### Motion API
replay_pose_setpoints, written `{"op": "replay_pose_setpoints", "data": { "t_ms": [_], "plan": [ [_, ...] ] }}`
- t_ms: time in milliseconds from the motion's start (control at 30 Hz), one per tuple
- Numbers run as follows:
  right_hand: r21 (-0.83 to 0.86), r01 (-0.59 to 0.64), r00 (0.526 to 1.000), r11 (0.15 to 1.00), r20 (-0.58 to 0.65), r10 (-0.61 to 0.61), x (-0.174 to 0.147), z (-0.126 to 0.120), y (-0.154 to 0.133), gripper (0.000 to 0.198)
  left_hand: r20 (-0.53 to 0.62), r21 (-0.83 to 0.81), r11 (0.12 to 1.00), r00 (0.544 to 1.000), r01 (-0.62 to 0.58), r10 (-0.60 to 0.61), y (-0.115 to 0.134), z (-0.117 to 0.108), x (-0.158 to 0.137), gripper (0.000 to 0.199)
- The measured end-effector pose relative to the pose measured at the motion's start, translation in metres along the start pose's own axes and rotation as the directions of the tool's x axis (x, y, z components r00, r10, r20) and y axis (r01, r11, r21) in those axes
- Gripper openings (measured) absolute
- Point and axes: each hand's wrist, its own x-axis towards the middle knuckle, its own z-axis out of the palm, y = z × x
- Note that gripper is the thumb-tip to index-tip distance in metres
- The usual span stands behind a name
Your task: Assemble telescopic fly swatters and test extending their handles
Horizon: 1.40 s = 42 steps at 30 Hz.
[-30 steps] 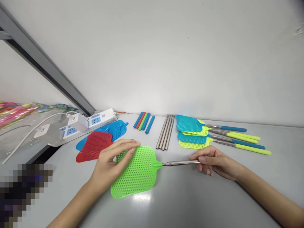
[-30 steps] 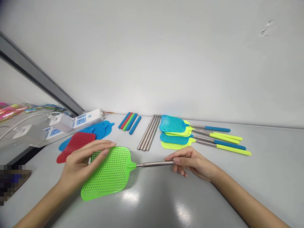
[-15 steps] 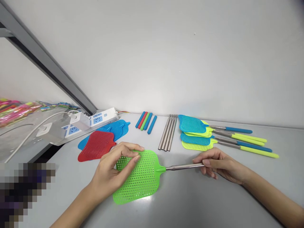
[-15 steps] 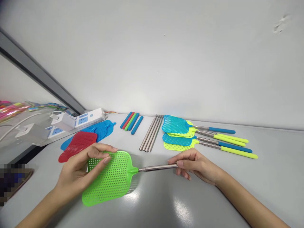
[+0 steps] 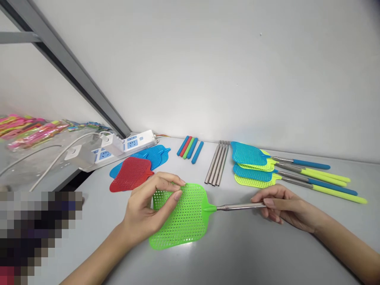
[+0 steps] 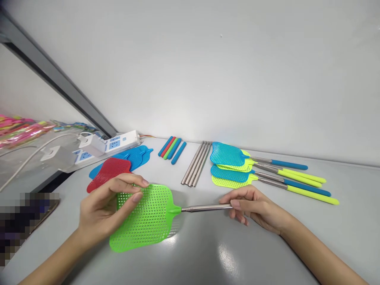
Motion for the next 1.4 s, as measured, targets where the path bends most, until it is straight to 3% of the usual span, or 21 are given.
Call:
{"op": "replay_pose_setpoints", "data": {
  "t_ms": [167,400,900,1400],
  "plan": [
    [-0.010,-0.004,1.000,1.000,0.029,0.004,-0.0001,0.0001,-0.0008,0.020,-0.071,0.015,1.000,0.997,0.011,-0.010,0.0016,0.0015,-0.0004,0.012],
    [-0.019,-0.015,0.999,1.000,0.050,0.016,0.0007,0.0012,-0.0015,0.021,-0.059,0.004,1.000,0.998,-0.020,0.020,0.0031,0.0013,0.0007,0.019],
    [-0.042,-0.013,1.000,0.999,0.018,0.014,0.0021,0.0034,-0.0030,0.022,0.095,0.097,0.987,0.988,-0.128,0.118,0.0003,-0.0017,0.0057,0.017],
    [-0.027,-0.012,1.000,1.000,0.021,0.013,0.0021,0.0045,-0.0045,0.021,0.103,0.084,0.991,0.990,-0.104,0.095,0.0001,-0.0016,0.0051,0.019]
  ]
}}
